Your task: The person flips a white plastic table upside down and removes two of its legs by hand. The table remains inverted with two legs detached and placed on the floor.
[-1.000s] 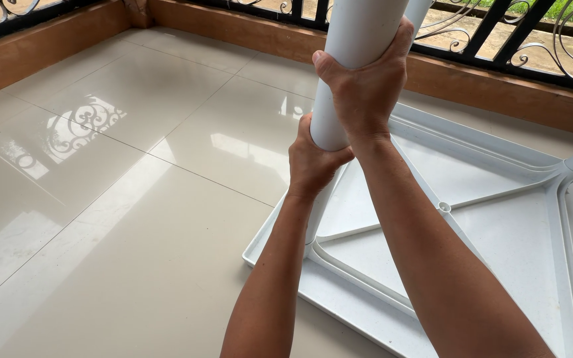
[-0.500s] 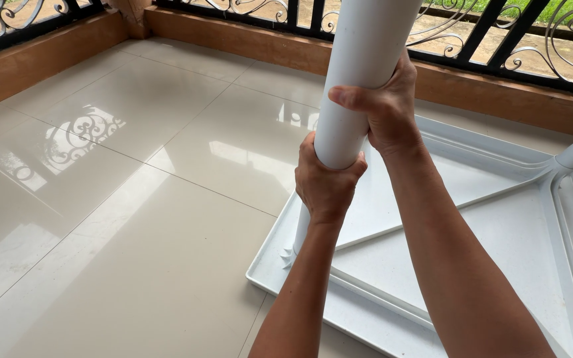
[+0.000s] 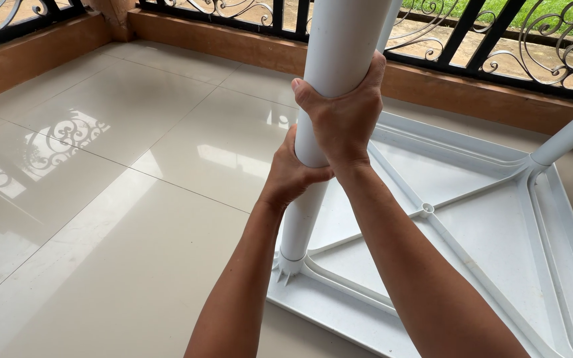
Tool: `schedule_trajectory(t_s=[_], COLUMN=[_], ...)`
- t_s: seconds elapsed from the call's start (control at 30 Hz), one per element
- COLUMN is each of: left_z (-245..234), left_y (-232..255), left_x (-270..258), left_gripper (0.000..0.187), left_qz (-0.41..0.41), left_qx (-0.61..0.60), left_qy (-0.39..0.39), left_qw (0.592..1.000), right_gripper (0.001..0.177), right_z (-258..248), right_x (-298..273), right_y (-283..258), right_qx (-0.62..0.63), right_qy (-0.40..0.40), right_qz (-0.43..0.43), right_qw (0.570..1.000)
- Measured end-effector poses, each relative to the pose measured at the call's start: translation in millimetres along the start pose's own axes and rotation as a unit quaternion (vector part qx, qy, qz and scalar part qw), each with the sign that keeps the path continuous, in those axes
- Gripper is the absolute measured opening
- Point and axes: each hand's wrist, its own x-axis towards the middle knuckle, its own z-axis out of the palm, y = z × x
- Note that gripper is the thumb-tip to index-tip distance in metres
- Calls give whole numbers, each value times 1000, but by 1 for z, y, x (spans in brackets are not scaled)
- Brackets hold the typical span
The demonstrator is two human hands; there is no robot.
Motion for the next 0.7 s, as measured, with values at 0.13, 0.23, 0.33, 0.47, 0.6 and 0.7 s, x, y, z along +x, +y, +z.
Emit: schedule_trajectory(t_s=[0.13,0.23,0.33,0.47,0.6,0.7], left_z=[9,8,13,27,37,38], left_y=[-2,-2,-4,-5,-5,-9], left_x=[-8,-8,-10,-16,-20,-22], left_gripper=[85,83,81,78,80,81], left_qz=[-22,-17,1,31,21,33], left_qx=[48,75,98,107,120,120], left_qy=[41,65,98,155,220,212], left_qw=[998,995,990,982,968,969], right_gripper=[61,61,57,50,46,45], right_z=[-6,-9,-12,-19,-24,-27], right_x=[-1,1,4,11,15,14], right_y=[4,6,9,14,19,20], right_qx=[4,44,113,154,231,239], right_qy=[-25,-64,-93,-143,-197,-205], right_qz=[-41,-35,-3,-10,27,48], right_qw=[999,996,989,978,952,948])
